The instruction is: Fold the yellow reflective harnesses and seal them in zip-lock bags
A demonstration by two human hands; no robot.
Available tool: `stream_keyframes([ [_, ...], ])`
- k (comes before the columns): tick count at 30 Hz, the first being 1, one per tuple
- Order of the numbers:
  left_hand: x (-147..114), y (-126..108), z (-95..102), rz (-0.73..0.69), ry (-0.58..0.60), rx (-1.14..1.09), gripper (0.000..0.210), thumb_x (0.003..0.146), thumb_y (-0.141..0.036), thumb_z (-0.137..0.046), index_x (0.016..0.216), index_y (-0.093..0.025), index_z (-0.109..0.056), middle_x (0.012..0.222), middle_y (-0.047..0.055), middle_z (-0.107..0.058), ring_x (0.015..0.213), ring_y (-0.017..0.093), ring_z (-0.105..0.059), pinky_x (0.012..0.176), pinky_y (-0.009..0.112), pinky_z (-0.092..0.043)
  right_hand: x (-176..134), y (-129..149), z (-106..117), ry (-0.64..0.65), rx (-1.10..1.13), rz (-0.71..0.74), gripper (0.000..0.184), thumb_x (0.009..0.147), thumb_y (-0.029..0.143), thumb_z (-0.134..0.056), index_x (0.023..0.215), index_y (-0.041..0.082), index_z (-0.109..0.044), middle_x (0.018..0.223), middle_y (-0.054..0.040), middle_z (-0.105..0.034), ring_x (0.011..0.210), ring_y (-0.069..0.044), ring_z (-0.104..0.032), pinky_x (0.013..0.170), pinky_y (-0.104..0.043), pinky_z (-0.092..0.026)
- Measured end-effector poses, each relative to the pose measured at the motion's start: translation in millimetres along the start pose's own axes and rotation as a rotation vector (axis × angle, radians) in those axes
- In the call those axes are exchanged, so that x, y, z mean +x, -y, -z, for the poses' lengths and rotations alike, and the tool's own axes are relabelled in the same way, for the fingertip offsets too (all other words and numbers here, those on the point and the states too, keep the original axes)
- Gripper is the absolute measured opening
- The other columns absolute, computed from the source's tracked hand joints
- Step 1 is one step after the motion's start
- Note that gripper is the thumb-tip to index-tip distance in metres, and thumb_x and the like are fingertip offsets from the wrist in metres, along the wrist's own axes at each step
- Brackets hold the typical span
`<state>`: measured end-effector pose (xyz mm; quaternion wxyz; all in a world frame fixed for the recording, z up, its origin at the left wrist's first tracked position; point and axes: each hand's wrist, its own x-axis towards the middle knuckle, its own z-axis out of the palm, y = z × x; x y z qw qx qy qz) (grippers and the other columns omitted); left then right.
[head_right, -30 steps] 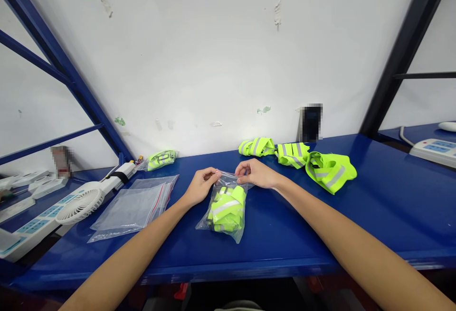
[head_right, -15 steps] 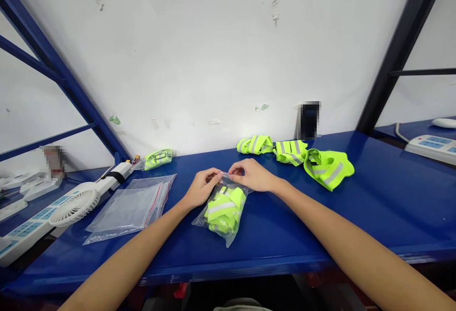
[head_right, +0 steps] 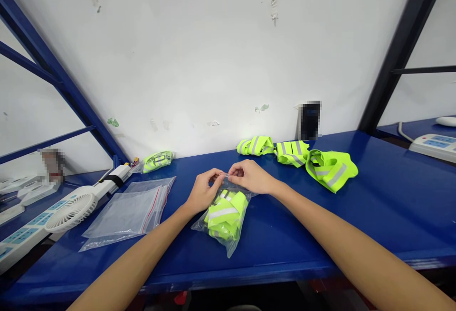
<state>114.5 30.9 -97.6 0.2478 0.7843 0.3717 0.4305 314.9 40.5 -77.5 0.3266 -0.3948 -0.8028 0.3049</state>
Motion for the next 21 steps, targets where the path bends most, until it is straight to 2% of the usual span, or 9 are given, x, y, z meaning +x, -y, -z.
stream_keyframes([
  [4, -0.6, 2.4, 0.7, -0.019, 0.006, 0.034, 0.022, 0.093, -0.032, -0.051, 0.093, -0.017, -0.067, 0.081, 0.003, -0.069, 0.068, 0.013, -0.059, 0.066, 0.023, -0.044, -1.0, -5.0, -4.8, -0.030, 0.040, -0.005, 0.028, 0.084, 0.042, -0.063, 0.082, 0.015, -0.072, 0.062, -0.0002, -0.060, 0.058, -0.012, -0.050, 0.054, -0.024, -0.037],
  [7, -1.1, 3.5, 1.3, 0.007, 0.014, 0.044, 0.020, 0.093, -0.032, -0.051, 0.096, -0.016, -0.064, 0.074, 0.001, -0.065, 0.065, 0.012, -0.057, 0.063, 0.023, -0.044, -1.1, -7.1, -7.3, -0.056, 0.023, -0.007, 0.030, 0.084, 0.043, -0.063, 0.082, 0.014, -0.073, 0.060, -0.0001, -0.059, 0.056, -0.012, -0.047, 0.053, -0.024, -0.035],
  [15, -1.5, 2.5, 2.0, -0.045, 0.009, 0.098, 0.017, 0.093, -0.031, -0.050, 0.091, -0.017, -0.060, 0.083, 0.002, -0.066, 0.073, 0.013, -0.060, 0.066, 0.023, -0.046, -4.2, -4.3, -6.9, -0.033, 0.006, 0.039, 0.031, 0.087, 0.041, -0.060, 0.084, 0.014, -0.073, 0.063, -0.0013, -0.061, 0.059, -0.013, -0.049, 0.055, -0.025, -0.035],
  [21, -0.3, 0.4, 2.2, -0.074, 0.004, 0.091, 0.012, 0.090, -0.025, -0.051, 0.086, -0.017, -0.059, 0.080, 0.002, -0.065, 0.073, 0.013, -0.060, 0.071, 0.025, -0.046, -4.4, -2.2, -8.3, -0.033, 0.002, 0.088, 0.028, 0.088, 0.039, -0.058, 0.086, 0.014, -0.072, 0.070, -0.0024, -0.062, 0.062, -0.013, -0.049, 0.056, -0.025, -0.035],
])
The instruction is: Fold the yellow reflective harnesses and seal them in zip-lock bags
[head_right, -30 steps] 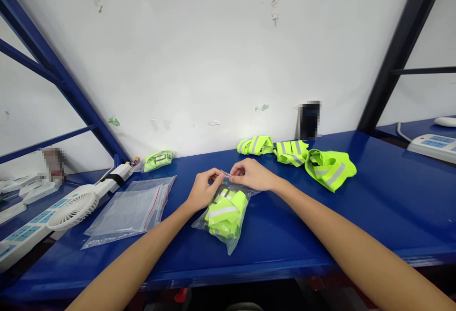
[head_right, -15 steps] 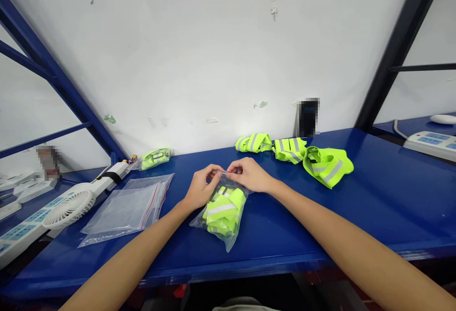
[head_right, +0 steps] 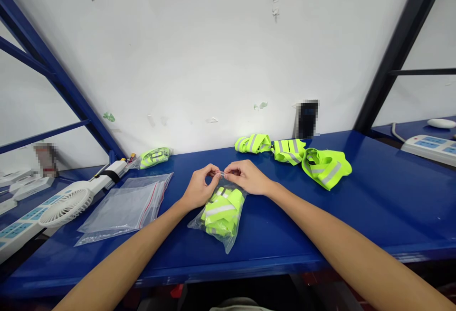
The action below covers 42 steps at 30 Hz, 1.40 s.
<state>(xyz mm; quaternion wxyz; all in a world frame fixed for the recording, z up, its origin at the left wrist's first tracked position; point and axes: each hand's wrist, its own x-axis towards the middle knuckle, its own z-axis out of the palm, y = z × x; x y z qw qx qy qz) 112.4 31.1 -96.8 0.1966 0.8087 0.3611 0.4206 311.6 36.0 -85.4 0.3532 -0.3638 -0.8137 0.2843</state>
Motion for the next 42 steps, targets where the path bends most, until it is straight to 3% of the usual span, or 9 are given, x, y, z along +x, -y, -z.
stream_keyframes([
  [7, 0, 3, 2.0, 0.016, 0.066, -0.036, 0.014, 0.091, -0.027, -0.050, 0.087, -0.017, -0.058, 0.077, 0.000, -0.062, 0.069, 0.012, -0.056, 0.069, 0.024, -0.044, 0, -2, -7, 0.010, -0.008, 0.045, 0.020, 0.087, 0.034, -0.061, 0.087, 0.015, -0.069, 0.065, 0.0012, -0.058, 0.059, -0.011, -0.046, 0.055, -0.023, -0.035],
  [13, -1, 0, 9.2, -0.079, 0.141, 0.015, 0.019, 0.095, -0.032, -0.048, 0.088, -0.017, -0.058, 0.078, 0.000, -0.060, 0.071, 0.012, -0.054, 0.070, 0.024, -0.040, -1, 6, -3, 0.010, -0.112, 0.152, 0.011, 0.088, 0.024, -0.057, 0.085, 0.016, -0.064, 0.074, 0.0001, -0.059, 0.064, -0.012, -0.050, 0.059, -0.023, -0.036],
  [20, -3, 2, 6.2, -0.003, 0.189, -0.117, 0.025, 0.097, -0.037, -0.045, 0.087, -0.016, -0.056, 0.076, -0.001, -0.057, 0.070, 0.012, -0.051, 0.068, 0.024, -0.039, -2, 11, -5, 0.016, -0.149, 0.178, 0.009, 0.085, 0.016, -0.056, 0.078, 0.016, -0.061, 0.069, 0.0014, -0.056, 0.061, -0.011, -0.048, 0.058, -0.023, -0.034],
  [24, -2, 1, 7.4, -0.032, 0.200, -0.084, 0.025, 0.097, -0.037, -0.046, 0.087, -0.016, -0.057, 0.078, -0.001, -0.056, 0.072, 0.012, -0.050, 0.070, 0.025, -0.038, -3, 11, -3, 0.037, -0.129, 0.158, 0.009, 0.085, 0.017, -0.055, 0.078, 0.017, -0.060, 0.068, 0.0021, -0.055, 0.061, -0.011, -0.047, 0.057, -0.023, -0.034],
  [32, 0, 7, 1.1, 0.067, 0.260, -0.152, 0.035, 0.097, -0.040, -0.041, 0.072, -0.017, -0.049, 0.066, -0.004, -0.043, 0.065, 0.011, -0.039, 0.063, 0.025, -0.032, -1, 10, 2, 0.102, -0.094, 0.076, 0.017, 0.085, 0.024, -0.054, 0.070, 0.018, -0.053, 0.061, 0.0042, -0.047, 0.058, -0.010, -0.040, 0.055, -0.024, -0.030],
  [42, 18, 28, 5.9, 0.122, 0.275, -0.254, 0.024, 0.088, -0.034, -0.054, 0.076, -0.015, -0.063, 0.080, 0.002, -0.064, 0.077, 0.016, -0.054, 0.074, 0.027, -0.040, 12, -11, 3, 0.199, 0.214, -0.170, 0.015, 0.075, 0.025, -0.056, 0.064, 0.019, -0.048, 0.057, 0.0065, -0.041, 0.054, -0.009, -0.035, 0.052, -0.023, -0.025],
])
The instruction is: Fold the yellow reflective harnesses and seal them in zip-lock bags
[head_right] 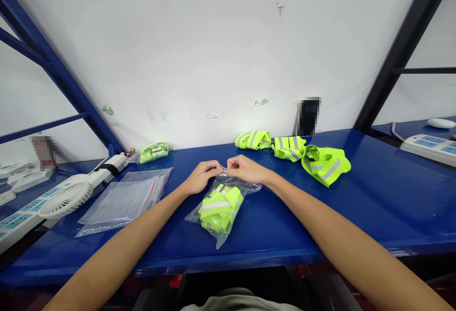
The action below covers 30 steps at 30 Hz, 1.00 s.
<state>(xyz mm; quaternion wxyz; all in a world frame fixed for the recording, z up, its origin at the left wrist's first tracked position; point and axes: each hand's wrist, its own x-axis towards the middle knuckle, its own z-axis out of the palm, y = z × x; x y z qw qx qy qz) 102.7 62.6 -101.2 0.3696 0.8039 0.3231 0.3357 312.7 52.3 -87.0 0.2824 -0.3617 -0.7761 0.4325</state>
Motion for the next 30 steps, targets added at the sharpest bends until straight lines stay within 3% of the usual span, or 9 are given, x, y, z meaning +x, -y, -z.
stream_keyframes([
  [5, 1, 3, 7.3, -0.002, -0.024, 0.008, 0.023, 0.085, -0.034, -0.056, 0.073, -0.015, -0.063, 0.079, 0.002, -0.064, 0.075, 0.015, -0.054, 0.071, 0.026, -0.039, 3, -3, 6, 0.047, -0.010, -0.012, 0.024, 0.077, 0.030, -0.059, 0.061, 0.019, -0.044, 0.056, 0.0070, -0.039, 0.053, -0.008, -0.033, 0.052, -0.024, -0.025],
  [15, 2, 4, 8.8, 0.048, 0.008, -0.018, 0.026, 0.084, -0.035, -0.055, 0.067, -0.015, -0.059, 0.067, 0.000, -0.059, 0.067, 0.014, -0.050, 0.066, 0.026, -0.037, 3, -4, 11, 0.090, -0.022, -0.041, 0.023, 0.077, 0.035, -0.063, 0.066, 0.017, -0.053, 0.057, 0.0046, -0.053, 0.053, -0.009, -0.046, 0.053, -0.023, -0.035],
  [22, 1, 7, 16.3, -0.033, -0.133, 0.128, 0.028, 0.085, -0.035, -0.052, 0.065, -0.015, -0.056, 0.069, 0.000, -0.057, 0.069, 0.014, -0.049, 0.066, 0.026, -0.037, -5, -4, 26, 0.122, 0.029, -0.080, 0.029, 0.076, 0.039, -0.066, 0.066, 0.018, -0.049, 0.054, 0.0065, -0.048, 0.048, -0.007, -0.039, 0.048, -0.022, -0.028],
  [30, -1, 6, 23.0, -0.087, -0.198, 0.193, 0.029, 0.087, -0.033, -0.052, 0.064, -0.016, -0.054, 0.070, 0.000, -0.057, 0.071, 0.014, -0.050, 0.069, 0.027, -0.037, -15, -8, 44, 0.123, -0.013, -0.072, 0.028, 0.079, 0.035, -0.063, 0.063, 0.020, -0.046, 0.051, 0.0062, -0.049, 0.047, -0.008, -0.042, 0.051, -0.024, -0.028],
])
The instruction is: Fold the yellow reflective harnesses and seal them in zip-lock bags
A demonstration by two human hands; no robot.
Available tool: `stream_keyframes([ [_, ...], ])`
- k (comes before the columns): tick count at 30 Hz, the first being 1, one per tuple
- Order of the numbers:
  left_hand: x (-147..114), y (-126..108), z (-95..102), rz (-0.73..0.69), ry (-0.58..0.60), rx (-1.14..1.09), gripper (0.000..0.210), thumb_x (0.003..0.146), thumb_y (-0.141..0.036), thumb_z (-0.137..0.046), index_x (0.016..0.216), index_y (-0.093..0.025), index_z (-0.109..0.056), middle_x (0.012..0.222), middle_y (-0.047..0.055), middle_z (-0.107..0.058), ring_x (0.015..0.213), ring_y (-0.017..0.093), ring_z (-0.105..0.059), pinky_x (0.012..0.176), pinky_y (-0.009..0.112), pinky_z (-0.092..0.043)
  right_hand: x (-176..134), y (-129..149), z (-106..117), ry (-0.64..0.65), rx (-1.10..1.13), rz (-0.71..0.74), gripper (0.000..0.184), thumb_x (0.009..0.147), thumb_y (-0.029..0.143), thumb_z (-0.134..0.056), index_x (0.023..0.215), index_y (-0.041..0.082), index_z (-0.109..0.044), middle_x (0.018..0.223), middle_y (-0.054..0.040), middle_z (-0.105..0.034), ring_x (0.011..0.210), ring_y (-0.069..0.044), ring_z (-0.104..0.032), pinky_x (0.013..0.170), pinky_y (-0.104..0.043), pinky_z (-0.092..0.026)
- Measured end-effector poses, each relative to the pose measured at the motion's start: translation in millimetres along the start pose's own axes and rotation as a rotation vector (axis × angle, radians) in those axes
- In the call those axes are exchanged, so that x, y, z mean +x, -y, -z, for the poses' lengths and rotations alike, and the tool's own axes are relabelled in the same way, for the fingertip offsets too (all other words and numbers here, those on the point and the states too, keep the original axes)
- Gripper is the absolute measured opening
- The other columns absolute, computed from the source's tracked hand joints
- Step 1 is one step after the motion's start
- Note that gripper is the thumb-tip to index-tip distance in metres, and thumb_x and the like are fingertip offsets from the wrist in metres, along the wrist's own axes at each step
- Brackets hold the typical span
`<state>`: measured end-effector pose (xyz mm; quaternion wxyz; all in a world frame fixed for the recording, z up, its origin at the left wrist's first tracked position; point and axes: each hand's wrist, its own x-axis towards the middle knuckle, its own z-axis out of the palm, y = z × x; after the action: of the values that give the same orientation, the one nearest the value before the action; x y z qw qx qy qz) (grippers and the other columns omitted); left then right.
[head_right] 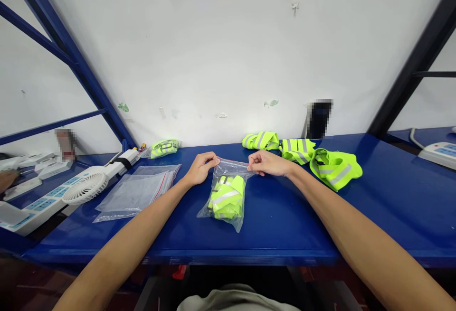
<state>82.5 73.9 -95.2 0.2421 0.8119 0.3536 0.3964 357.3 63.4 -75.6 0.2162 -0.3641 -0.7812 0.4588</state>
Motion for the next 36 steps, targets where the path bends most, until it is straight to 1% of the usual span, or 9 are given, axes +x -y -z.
stream_keyframes([
  [12, -4, 0, -0.6, -0.006, -0.040, 0.086, 0.031, 0.090, -0.034, -0.049, 0.064, -0.017, -0.049, 0.067, -0.001, -0.052, 0.067, 0.013, -0.046, 0.065, 0.026, -0.034, -7, -3, 10, 0.095, -0.114, -0.050, 0.042, 0.085, 0.056, -0.059, 0.068, 0.021, -0.044, 0.052, 0.0051, -0.049, 0.048, -0.010, -0.037, 0.051, -0.025, -0.027],
  [17, -8, -1, -3.5, -0.008, -0.070, 0.100, 0.032, 0.092, -0.037, -0.048, 0.069, -0.017, -0.052, 0.069, -0.001, -0.052, 0.067, 0.013, -0.045, 0.065, 0.025, -0.034, -6, -6, 7, 0.072, -0.130, -0.049, 0.046, 0.088, 0.061, -0.054, 0.069, 0.021, -0.041, 0.054, 0.0055, -0.047, 0.048, -0.008, -0.033, 0.050, -0.025, -0.026],
  [20, -8, -2, -2.8, 0.021, -0.104, 0.087, 0.031, 0.093, -0.039, -0.047, 0.072, -0.017, -0.053, 0.067, -0.002, -0.051, 0.064, 0.012, -0.044, 0.062, 0.025, -0.033, 0, -10, -1, -0.062, -0.114, -0.034, 0.046, 0.084, 0.062, -0.058, 0.069, 0.020, -0.046, 0.053, 0.0072, -0.040, 0.045, -0.008, -0.032, 0.047, -0.024, -0.023],
  [22, -7, 0, -0.1, 0.070, -0.194, 0.084, 0.030, 0.093, -0.041, -0.047, 0.074, -0.018, -0.054, 0.063, -0.004, -0.048, 0.060, 0.012, -0.042, 0.059, 0.025, -0.032, 4, -12, -7, -0.177, -0.100, -0.029, 0.047, 0.086, 0.064, -0.054, 0.077, 0.018, -0.055, 0.053, 0.0070, -0.041, 0.044, -0.009, -0.037, 0.045, -0.024, -0.027],
  [24, -3, 5, 5.4, 0.134, -0.385, 0.074, 0.030, 0.093, -0.042, -0.046, 0.076, -0.019, -0.052, 0.061, -0.004, -0.045, 0.057, 0.012, -0.042, 0.057, 0.025, -0.032, 6, -12, -11, -0.237, -0.090, -0.049, 0.050, 0.090, 0.065, -0.045, 0.091, 0.017, -0.060, 0.054, 0.0054, -0.044, 0.044, -0.011, -0.045, 0.045, -0.025, -0.034],
  [28, 2, 22, 25.9, 0.332, -0.883, -0.017, 0.025, 0.097, -0.043, -0.034, 0.087, -0.022, -0.043, 0.064, -0.005, -0.045, 0.058, 0.013, -0.047, 0.062, 0.026, -0.038, 6, -8, -13, -0.257, -0.142, -0.118, 0.047, 0.091, 0.060, -0.046, 0.098, 0.016, -0.062, 0.055, 0.0030, -0.049, 0.045, -0.013, -0.049, 0.045, -0.025, -0.040],
  [31, -1, 29, 42.1, 0.401, -1.083, 0.155, 0.017, 0.093, -0.034, -0.044, 0.103, -0.021, -0.041, 0.083, 0.001, -0.052, 0.078, 0.017, -0.055, 0.079, 0.031, -0.043, 4, -5, -13, -0.243, -0.209, -0.128, 0.041, 0.090, 0.054, -0.051, 0.097, 0.017, -0.064, 0.056, 0.0020, -0.053, 0.046, -0.012, -0.049, 0.047, -0.024, -0.040],
  [33, -4, 28, 46.5, 0.316, -1.073, 0.398, 0.024, 0.086, -0.025, -0.052, 0.109, -0.019, -0.044, 0.098, 0.006, -0.053, 0.097, 0.021, -0.054, 0.092, 0.035, -0.040, 4, -4, -13, -0.242, -0.235, -0.126, 0.038, 0.090, 0.052, -0.052, 0.096, 0.017, -0.065, 0.056, 0.0014, -0.054, 0.048, -0.012, -0.050, 0.049, -0.024, -0.040],
  [36, -8, 22, 39.3, 0.199, -0.726, 0.610, 0.016, 0.087, -0.019, -0.048, 0.101, -0.019, -0.053, 0.097, 0.007, -0.057, 0.098, 0.023, -0.053, 0.095, 0.038, -0.040, 4, -4, -13, -0.252, -0.259, -0.108, 0.035, 0.089, 0.048, -0.053, 0.094, 0.017, -0.066, 0.056, 0.0014, -0.055, 0.050, -0.013, -0.051, 0.052, -0.025, -0.040],
])
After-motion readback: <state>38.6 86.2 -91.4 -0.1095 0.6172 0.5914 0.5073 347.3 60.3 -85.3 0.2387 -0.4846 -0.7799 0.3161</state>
